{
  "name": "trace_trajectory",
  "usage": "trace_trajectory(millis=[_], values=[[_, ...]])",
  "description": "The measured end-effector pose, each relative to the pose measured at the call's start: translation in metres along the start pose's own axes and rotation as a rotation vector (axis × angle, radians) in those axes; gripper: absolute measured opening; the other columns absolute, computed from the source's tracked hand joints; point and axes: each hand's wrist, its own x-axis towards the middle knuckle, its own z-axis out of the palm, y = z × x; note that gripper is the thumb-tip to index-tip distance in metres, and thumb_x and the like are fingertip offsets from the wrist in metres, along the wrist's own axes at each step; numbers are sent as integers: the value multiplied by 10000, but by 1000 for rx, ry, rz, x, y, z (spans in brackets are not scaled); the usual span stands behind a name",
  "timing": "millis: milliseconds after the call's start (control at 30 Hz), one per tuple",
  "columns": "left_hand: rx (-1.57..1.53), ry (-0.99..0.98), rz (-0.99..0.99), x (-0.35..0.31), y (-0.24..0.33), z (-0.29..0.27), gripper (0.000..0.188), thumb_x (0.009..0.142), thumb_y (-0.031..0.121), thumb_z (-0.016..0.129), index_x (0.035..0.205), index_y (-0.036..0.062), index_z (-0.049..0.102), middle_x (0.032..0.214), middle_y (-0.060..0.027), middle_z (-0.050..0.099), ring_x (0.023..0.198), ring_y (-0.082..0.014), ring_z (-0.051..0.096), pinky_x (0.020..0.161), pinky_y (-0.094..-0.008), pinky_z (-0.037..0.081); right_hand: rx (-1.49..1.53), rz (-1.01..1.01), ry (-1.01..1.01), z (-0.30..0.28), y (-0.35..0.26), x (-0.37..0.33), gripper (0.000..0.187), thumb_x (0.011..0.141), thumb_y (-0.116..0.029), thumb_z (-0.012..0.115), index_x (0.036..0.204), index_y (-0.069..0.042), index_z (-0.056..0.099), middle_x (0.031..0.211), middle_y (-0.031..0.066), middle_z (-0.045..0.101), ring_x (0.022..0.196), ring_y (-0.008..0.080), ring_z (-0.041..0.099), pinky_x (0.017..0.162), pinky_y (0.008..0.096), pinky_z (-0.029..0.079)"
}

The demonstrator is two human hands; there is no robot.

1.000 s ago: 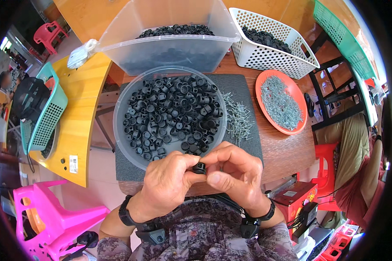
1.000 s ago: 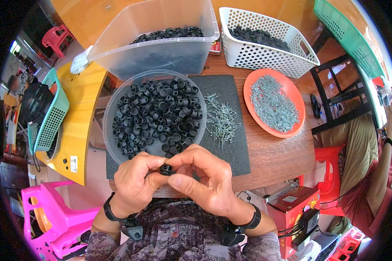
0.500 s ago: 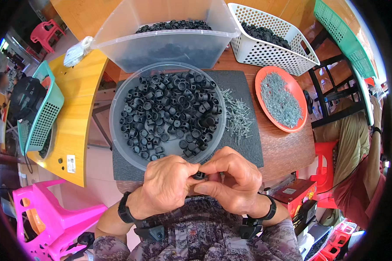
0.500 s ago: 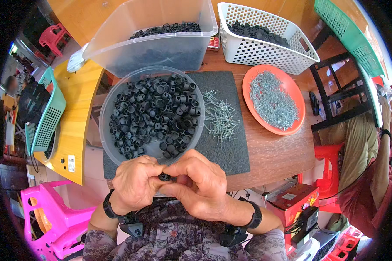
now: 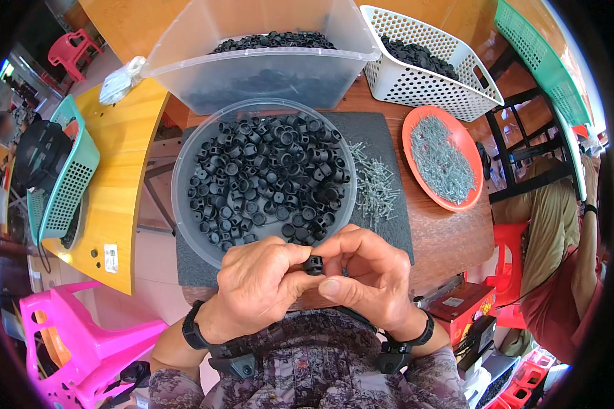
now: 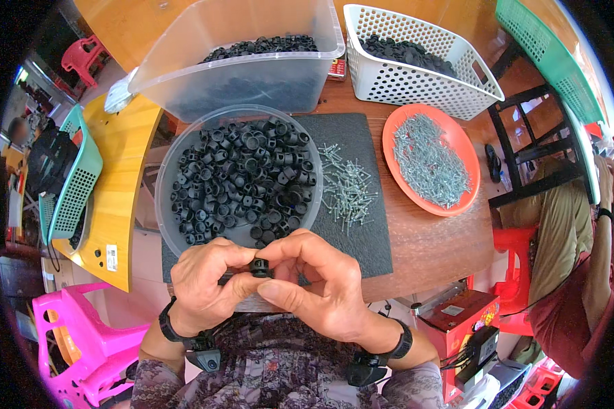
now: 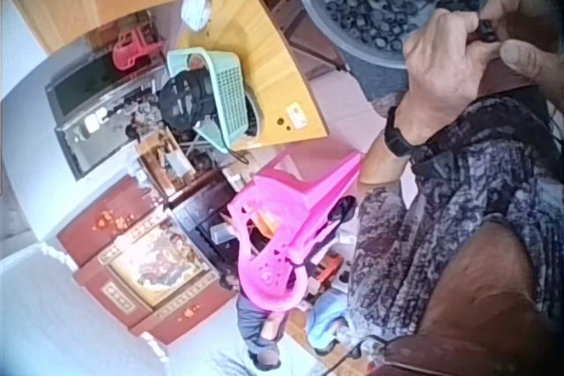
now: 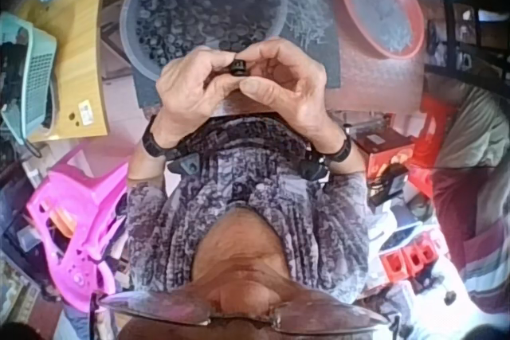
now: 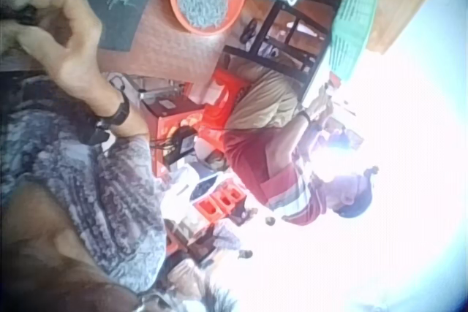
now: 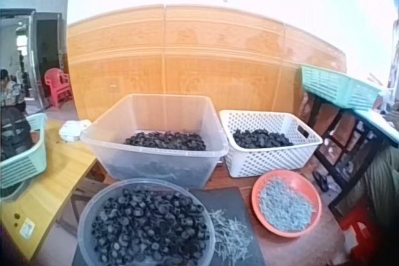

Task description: Assembling small black plastic caps with grey plastic stems by pushing them together.

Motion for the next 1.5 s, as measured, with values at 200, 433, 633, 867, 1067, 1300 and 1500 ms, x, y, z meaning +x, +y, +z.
trace_trajectory(millis=[200, 433, 633, 867, 1067, 1300, 1500], values=[[69, 56, 101, 3, -4, 3, 357, 688, 226, 779, 867, -2, 571, 633, -81, 587, 509, -195, 573, 456, -272, 431, 283, 242, 27, -2, -4, 2, 271, 852, -85, 642, 1074, 47, 563, 885, 50, 603, 763, 84, 549, 681, 209, 444], [127, 86, 191, 4, -2, 4, 411, 620, 222, 808, 846, -27, 571, 609, -56, 521, 482, -191, 525, 428, -293, 417, 338, 405, 62, -2, -7, 5, 232, 858, -94, 634, 1038, 42, 578, 859, 53, 616, 741, 83, 555, 658, 214, 454], [96, 64, 123, 2, 6, -1, 360, 648, 170, 794, 863, -27, 583, 625, -62, 536, 496, -195, 538, 437, -295, 421, 424, 456, 89, -1, -10, 7, 223, 854, -89, 636, 1037, 29, 588, 827, 37, 618, 673, 70, 548, 584, 189, 435], [99, 116, 98, -14, -3, -11, 278, 674, 76, 767, 867, -31, 598, 636, -89, 563, 512, -219, 556, 449, -304, 419, 185, 292, 232, -9, -12, 2, 199, 816, -24, 648, 1004, 26, 608, 845, 60, 652, 685, 68, 582, 578, 176, 438], [188, 154, -58, -22, -11, -34, 212, 670, -18, 738, 829, -54, 602, 664, -124, 588, 535, -246, 566, 477, -317, 439, -76, 117, 381, -40, -21, 14, 127, 778, 8, 625, 905, 15, 618, 767, 29, 630, 637, 59, 547, 564, 179, 409], [350, 43, 11, -6, -29, -35, 268, 672, -9, 656, 935, -23, 604, 806, -110, 594, 665, -241, 539, 617, -345, 412, -569, -151, 527, -92, -47, 66, 104, 803, -83, 612, 863, 2, 620, 748, -19, 585, 644, 37, 495, 561, 170, 370], [552, -151, 145, 1, -36, -23, 298, 611, 19, 581, 903, -28, 620, 935, -155, 560, 771, -255, 500, 750, -382, 388, -844, -343, 578, -150, -63, 143, 163, 813, -129, 619, 856, 28, 630, 745, -4, 602, 707, 60, 523, 635, 212, 426]])
